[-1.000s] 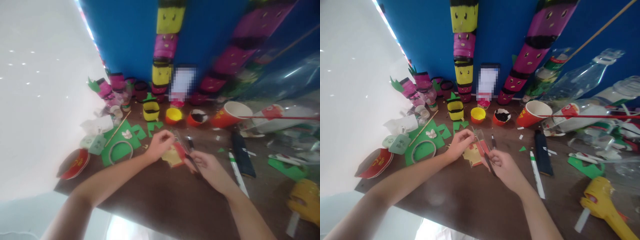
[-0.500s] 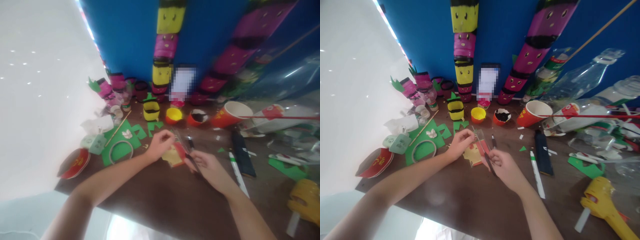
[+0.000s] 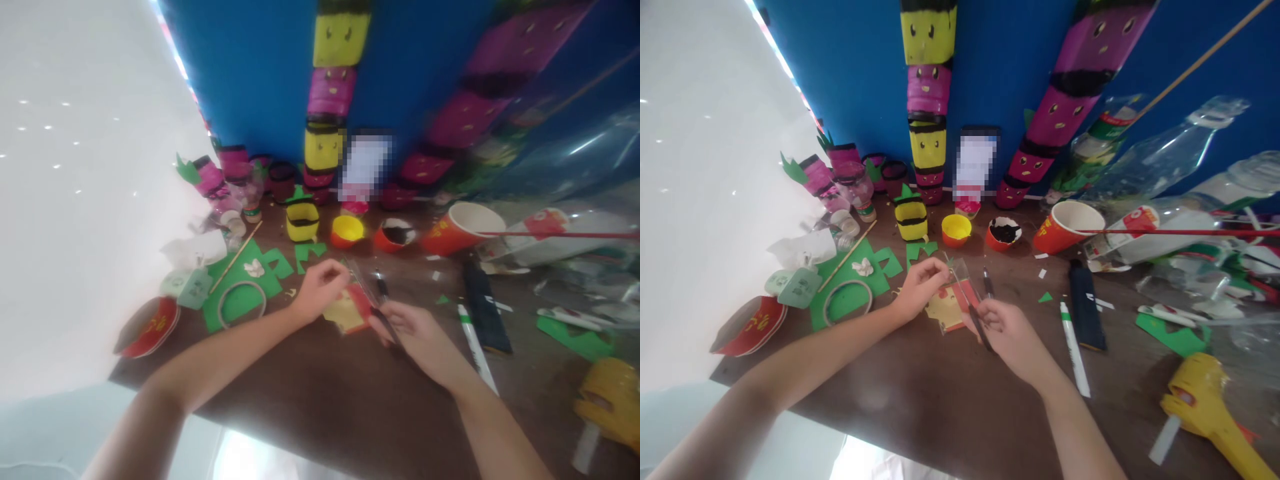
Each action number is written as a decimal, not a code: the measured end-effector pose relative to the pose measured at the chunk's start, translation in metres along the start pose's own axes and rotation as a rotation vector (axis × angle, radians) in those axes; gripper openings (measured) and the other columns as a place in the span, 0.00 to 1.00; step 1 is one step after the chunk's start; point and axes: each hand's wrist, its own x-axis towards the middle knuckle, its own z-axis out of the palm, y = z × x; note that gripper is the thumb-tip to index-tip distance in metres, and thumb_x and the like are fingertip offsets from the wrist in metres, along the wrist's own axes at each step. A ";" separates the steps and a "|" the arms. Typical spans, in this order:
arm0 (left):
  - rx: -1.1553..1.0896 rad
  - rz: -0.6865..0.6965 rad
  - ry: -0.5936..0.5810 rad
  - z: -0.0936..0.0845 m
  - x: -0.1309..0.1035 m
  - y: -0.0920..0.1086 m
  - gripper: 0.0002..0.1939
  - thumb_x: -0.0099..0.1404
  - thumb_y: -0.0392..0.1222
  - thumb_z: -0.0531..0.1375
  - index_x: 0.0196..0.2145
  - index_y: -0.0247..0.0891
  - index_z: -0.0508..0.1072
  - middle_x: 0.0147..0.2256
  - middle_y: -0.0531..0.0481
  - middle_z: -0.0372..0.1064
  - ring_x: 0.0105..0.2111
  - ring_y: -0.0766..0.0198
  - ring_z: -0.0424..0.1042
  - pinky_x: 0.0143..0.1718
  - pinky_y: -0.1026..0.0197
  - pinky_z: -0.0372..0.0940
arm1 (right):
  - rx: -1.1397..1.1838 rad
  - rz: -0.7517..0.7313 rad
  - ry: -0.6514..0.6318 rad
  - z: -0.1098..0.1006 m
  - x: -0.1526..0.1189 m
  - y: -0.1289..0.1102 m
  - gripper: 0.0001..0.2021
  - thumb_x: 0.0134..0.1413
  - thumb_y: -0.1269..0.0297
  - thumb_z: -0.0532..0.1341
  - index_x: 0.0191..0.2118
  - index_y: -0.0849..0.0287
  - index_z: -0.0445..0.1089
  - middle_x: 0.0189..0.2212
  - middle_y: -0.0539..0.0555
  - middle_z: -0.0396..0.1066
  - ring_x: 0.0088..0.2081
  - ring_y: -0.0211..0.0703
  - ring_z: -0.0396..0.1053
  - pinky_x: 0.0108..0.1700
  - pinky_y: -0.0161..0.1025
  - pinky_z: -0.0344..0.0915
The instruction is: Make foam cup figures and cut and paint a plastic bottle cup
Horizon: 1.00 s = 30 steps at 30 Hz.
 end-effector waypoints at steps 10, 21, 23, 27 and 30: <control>-0.006 -0.003 0.009 0.000 0.000 0.000 0.08 0.55 0.43 0.58 0.24 0.36 0.66 0.21 0.55 0.61 0.23 0.71 0.61 0.24 0.69 0.59 | 0.024 -0.002 -0.010 -0.001 -0.001 0.002 0.20 0.39 0.47 0.65 0.22 0.58 0.60 0.17 0.46 0.61 0.22 0.34 0.59 0.24 0.31 0.54; -0.008 0.009 0.045 0.000 0.000 0.001 0.07 0.55 0.41 0.57 0.23 0.36 0.66 0.22 0.56 0.61 0.25 0.71 0.61 0.28 0.67 0.59 | 0.013 0.011 -0.020 -0.002 0.000 0.001 0.19 0.39 0.48 0.65 0.23 0.59 0.61 0.17 0.46 0.62 0.22 0.34 0.59 0.24 0.31 0.55; -0.008 0.011 0.046 0.000 0.001 0.001 0.06 0.54 0.40 0.57 0.23 0.36 0.66 0.22 0.56 0.61 0.25 0.71 0.61 0.28 0.67 0.59 | 0.001 0.005 -0.019 -0.002 0.000 0.001 0.19 0.39 0.47 0.65 0.23 0.58 0.61 0.17 0.47 0.62 0.22 0.34 0.60 0.24 0.32 0.56; -0.007 0.011 0.049 0.000 0.001 0.002 0.06 0.54 0.41 0.57 0.23 0.36 0.66 0.22 0.56 0.61 0.25 0.71 0.61 0.28 0.67 0.59 | 0.002 0.001 -0.014 -0.002 0.000 0.002 0.19 0.39 0.47 0.65 0.22 0.58 0.61 0.17 0.46 0.61 0.21 0.34 0.60 0.23 0.31 0.56; -0.005 0.006 0.052 0.000 0.001 0.002 0.06 0.54 0.40 0.57 0.23 0.36 0.66 0.22 0.55 0.61 0.26 0.70 0.62 0.28 0.67 0.59 | -0.005 -0.001 -0.012 -0.002 -0.001 0.001 0.19 0.38 0.48 0.65 0.23 0.58 0.62 0.17 0.47 0.63 0.22 0.35 0.62 0.25 0.32 0.58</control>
